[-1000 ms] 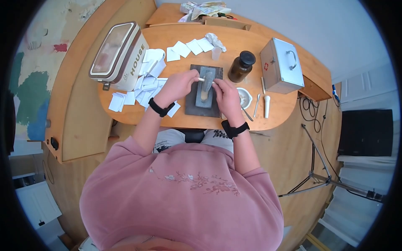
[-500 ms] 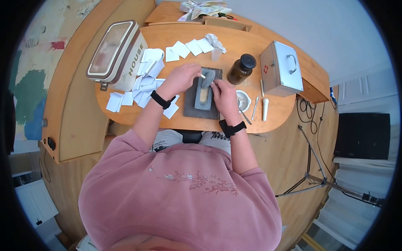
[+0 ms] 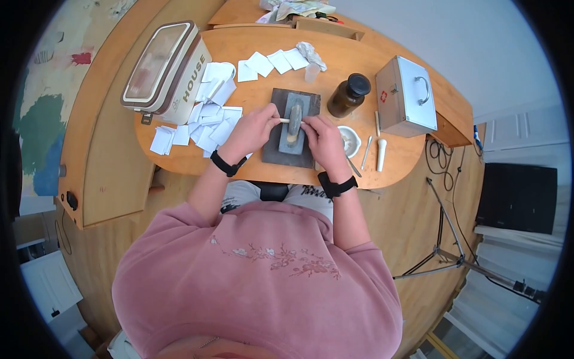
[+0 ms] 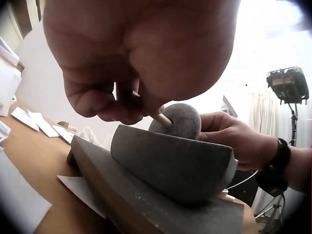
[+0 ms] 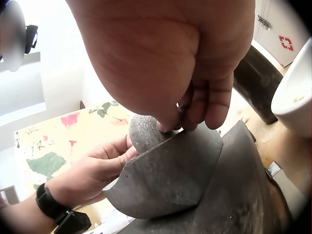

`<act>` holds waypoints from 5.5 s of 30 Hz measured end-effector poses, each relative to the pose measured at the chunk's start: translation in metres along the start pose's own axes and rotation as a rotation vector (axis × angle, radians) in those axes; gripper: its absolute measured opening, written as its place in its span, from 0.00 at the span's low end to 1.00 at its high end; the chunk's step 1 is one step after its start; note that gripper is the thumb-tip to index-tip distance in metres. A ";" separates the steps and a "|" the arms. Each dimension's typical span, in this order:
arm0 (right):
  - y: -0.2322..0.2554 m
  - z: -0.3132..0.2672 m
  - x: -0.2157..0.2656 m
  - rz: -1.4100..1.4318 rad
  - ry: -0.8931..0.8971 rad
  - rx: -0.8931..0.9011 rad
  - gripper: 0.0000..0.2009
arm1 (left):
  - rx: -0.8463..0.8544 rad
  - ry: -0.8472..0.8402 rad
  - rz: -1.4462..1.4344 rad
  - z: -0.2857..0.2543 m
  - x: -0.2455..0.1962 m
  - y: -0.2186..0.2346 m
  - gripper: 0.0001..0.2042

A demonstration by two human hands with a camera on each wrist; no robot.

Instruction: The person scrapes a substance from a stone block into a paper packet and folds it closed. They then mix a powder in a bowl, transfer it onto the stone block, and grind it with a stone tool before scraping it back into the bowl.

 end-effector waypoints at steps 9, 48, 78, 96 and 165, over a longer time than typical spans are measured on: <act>0.006 -0.014 0.014 0.050 0.023 -0.041 0.06 | 0.018 0.055 -0.018 -0.017 -0.016 0.011 0.07; -0.011 -0.009 -0.016 0.151 -0.084 -0.151 0.04 | -0.148 0.111 -0.183 -0.013 0.011 -0.014 0.03; -0.012 0.016 -0.043 0.159 -0.150 -0.196 0.06 | -0.181 0.058 -0.213 0.038 0.021 -0.014 0.04; -0.011 -0.001 -0.036 0.131 -0.187 -0.170 0.04 | -0.182 0.098 -0.143 0.018 0.012 -0.018 0.04; -0.006 -0.036 -0.021 0.131 -0.222 -0.181 0.05 | -0.151 0.082 -0.152 -0.013 -0.006 -0.021 0.06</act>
Point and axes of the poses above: each hand's wrist, its own z-axis towards the middle knuckle, its own y-axis out of the back of the hand, x = y × z, the point moved 6 cm from there along z, towards the middle knuckle, and after that the axes turned 3 degrees about z, right-handed, at the moved point
